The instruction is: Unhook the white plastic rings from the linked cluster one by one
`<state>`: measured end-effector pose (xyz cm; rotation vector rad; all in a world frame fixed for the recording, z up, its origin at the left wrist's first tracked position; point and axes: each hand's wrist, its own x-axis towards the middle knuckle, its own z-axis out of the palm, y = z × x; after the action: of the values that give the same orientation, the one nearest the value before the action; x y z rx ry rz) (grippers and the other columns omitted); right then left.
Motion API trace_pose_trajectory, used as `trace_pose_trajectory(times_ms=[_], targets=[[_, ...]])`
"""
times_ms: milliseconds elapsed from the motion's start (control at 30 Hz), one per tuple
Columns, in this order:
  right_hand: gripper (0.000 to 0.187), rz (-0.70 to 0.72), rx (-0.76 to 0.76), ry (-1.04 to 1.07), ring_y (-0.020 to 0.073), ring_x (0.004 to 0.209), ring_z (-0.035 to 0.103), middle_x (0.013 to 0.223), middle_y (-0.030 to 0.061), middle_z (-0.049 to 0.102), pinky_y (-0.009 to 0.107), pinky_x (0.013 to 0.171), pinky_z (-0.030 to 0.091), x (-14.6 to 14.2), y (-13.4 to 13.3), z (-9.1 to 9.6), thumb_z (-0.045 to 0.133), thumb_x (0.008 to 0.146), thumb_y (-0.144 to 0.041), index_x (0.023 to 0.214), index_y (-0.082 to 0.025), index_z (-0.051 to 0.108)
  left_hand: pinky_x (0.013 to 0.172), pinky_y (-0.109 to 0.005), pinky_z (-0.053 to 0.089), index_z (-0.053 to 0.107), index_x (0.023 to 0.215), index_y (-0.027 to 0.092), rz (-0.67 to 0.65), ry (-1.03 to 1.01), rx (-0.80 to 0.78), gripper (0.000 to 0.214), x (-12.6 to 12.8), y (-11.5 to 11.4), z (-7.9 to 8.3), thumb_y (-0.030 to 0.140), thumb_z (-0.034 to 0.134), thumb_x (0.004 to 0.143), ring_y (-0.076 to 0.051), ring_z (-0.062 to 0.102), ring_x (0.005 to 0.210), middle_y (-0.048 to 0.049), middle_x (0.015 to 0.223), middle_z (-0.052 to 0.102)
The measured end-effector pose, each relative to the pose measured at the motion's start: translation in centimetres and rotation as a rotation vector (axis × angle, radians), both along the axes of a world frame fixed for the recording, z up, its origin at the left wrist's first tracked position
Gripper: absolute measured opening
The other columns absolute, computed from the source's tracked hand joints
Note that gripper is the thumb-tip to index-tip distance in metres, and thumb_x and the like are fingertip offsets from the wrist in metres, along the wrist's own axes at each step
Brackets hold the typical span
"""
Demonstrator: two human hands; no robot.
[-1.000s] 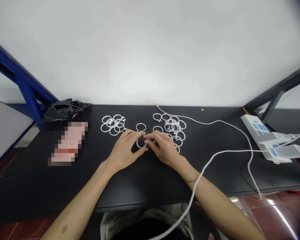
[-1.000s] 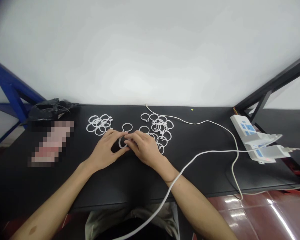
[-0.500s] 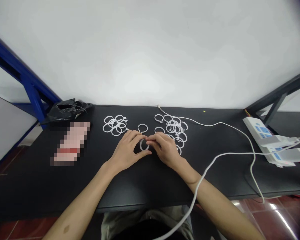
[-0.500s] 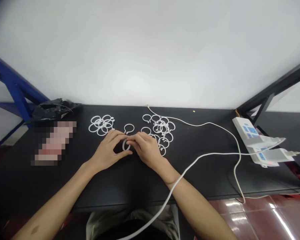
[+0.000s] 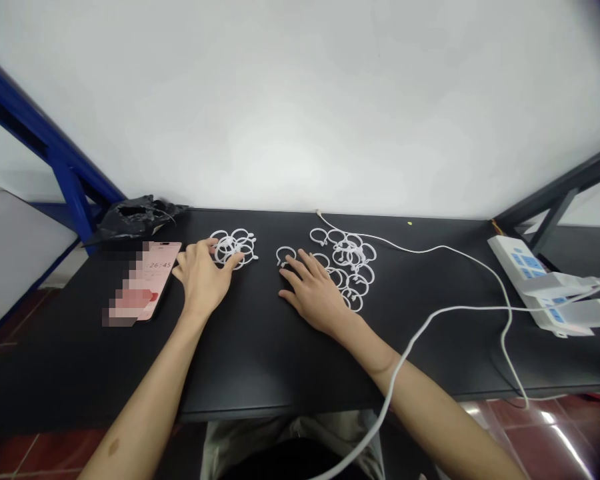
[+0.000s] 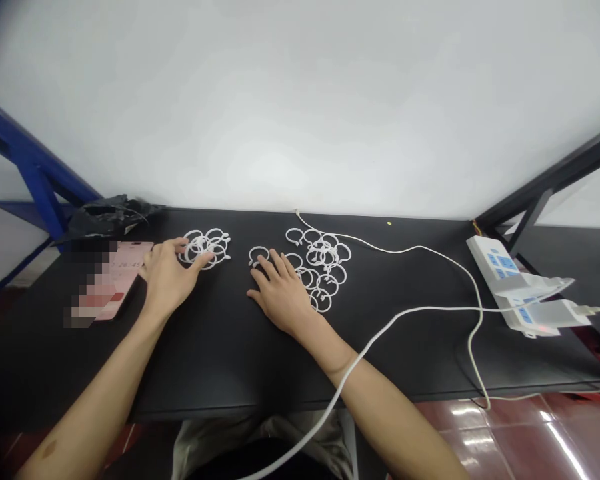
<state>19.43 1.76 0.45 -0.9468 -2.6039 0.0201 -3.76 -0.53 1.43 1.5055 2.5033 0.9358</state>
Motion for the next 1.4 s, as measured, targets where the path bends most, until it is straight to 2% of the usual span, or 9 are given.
trace_pose_trajectory(times_ms=[400,567,667,767,867,933,1067,1200,1400], targets=[[0.025,0.04,0.002,0.077,0.0299,0.124,0.05,0.117,0.0106,0.067,0.051,0.108,0.044,0.5,-0.1,-0.1,0.055,0.097,-0.024,0.118,-0.017,0.066,0.099,-0.064,0.034,0.056,0.115,0.021,0.014,0.015,-0.08,0.048,-0.3,0.1,-0.2,0.057,0.06,0.084,-0.042,0.045,0.121,-0.0167,0.122,0.058],[0.019,0.054,-0.026,0.221,0.0259,0.105,0.055,0.11,0.0083,0.07,0.045,0.093,0.051,0.9,0.1,0.8,0.052,0.097,-0.017,0.109,-0.018,0.067,0.098,-0.064,0.035,0.056,0.12,0.018,0.023,0.073,-0.022,0.056,0.4,0.0,0.2,0.059,0.06,0.083,-0.045,0.043,0.123,-0.0198,0.127,0.053],[0.016,0.047,-0.084,0.361,0.0215,0.092,0.058,0.102,0.0073,0.071,0.039,0.084,0.053,1.1,0.1,1.3,0.051,0.097,-0.015,0.102,-0.021,0.066,0.098,-0.059,0.038,0.056,0.121,0.02,-0.106,0.132,0.115,0.05,1.3,-0.4,0.3,0.055,0.061,0.085,-0.041,0.046,0.119,-0.016,0.123,0.055],[0.013,0.007,-0.178,0.485,0.0181,0.084,0.062,0.095,0.0059,0.068,0.034,0.078,0.054,1.2,0.1,1.4,0.054,0.096,-0.017,0.105,-0.022,0.062,0.103,-0.054,0.037,0.053,0.124,0.023,-0.394,0.15,0.207,0.045,2.7,-0.8,0.2,0.049,0.061,0.088,-0.034,0.047,0.119,-0.0114,0.124,0.056],[0.03,-0.023,-0.256,0.58,0.0149,0.078,0.064,0.095,0.0034,0.066,0.03,0.074,0.055,1.3,-0.1,1.2,0.057,0.093,-0.019,0.123,-0.023,0.054,0.107,-0.051,0.037,0.045,0.135,0.025,-0.672,0.134,0.185,0.057,4.2,-1.3,-0.2,0.051,0.063,0.087,-0.03,0.047,0.122,-0.0096,0.129,0.055],[0.033,0.004,-0.273,0.596,0.0141,0.079,0.065,0.095,0.0028,0.065,0.028,0.074,0.055,1.2,-0.3,1.3,0.057,0.094,-0.019,0.126,-0.024,0.053,0.107,-0.049,0.038,0.04,0.14,0.026,-0.759,0.115,0.149,0.063,5.0,-1.6,-0.4,0.051,0.063,0.087,-0.029,0.047,0.124,-0.0093,0.132,0.055],[0.016,0.09,-0.313,0.607,0.0132,0.077,0.064,0.09,0.0027,0.066,0.027,0.073,0.054,1.1,-0.6,1.6,0.054,0.097,-0.023,0.111,-0.022,0.062,0.104,-0.048,0.042,0.041,0.14,0.026,-0.836,0.076,0.152,0.053,5.5,-1.6,-0.6,0.041,0.059,0.093,-0.026,0.051,0.12,-0.0079,0.129,0.059],[0.013,0.146,-0.338,0.614,0.013,0.082,0.065,0.095,0.0035,0.067,0.026,0.076,0.054,1.1,-0.7,1.7,0.054,0.098,-0.026,0.105,-0.023,0.065,0.099,-0.047,0.046,0.05,0.13,0.025,-0.88,0.03,0.186,0.037,5.4,-1.5,-0.5,0.033,0.056,0.094,-0.024,0.057,0.109,-0.006,0.116,0.065],[0.017,0.107,-0.151,0.497,0.0149,0.08,0.062,0.093,0.0065,0.064,0.027,0.07,0.053,1.4,-0.5,1.9,0.053,0.099,-0.031,0.104,-0.021,0.066,0.089,-0.042,0.051,0.054,0.116,0.024,-0.82,0.008,0.143,0.031,5.5,-1.6,-0.2,0.037,0.062,0.09,-0.024,0.058,0.105,-0.0051,0.11,0.066]])
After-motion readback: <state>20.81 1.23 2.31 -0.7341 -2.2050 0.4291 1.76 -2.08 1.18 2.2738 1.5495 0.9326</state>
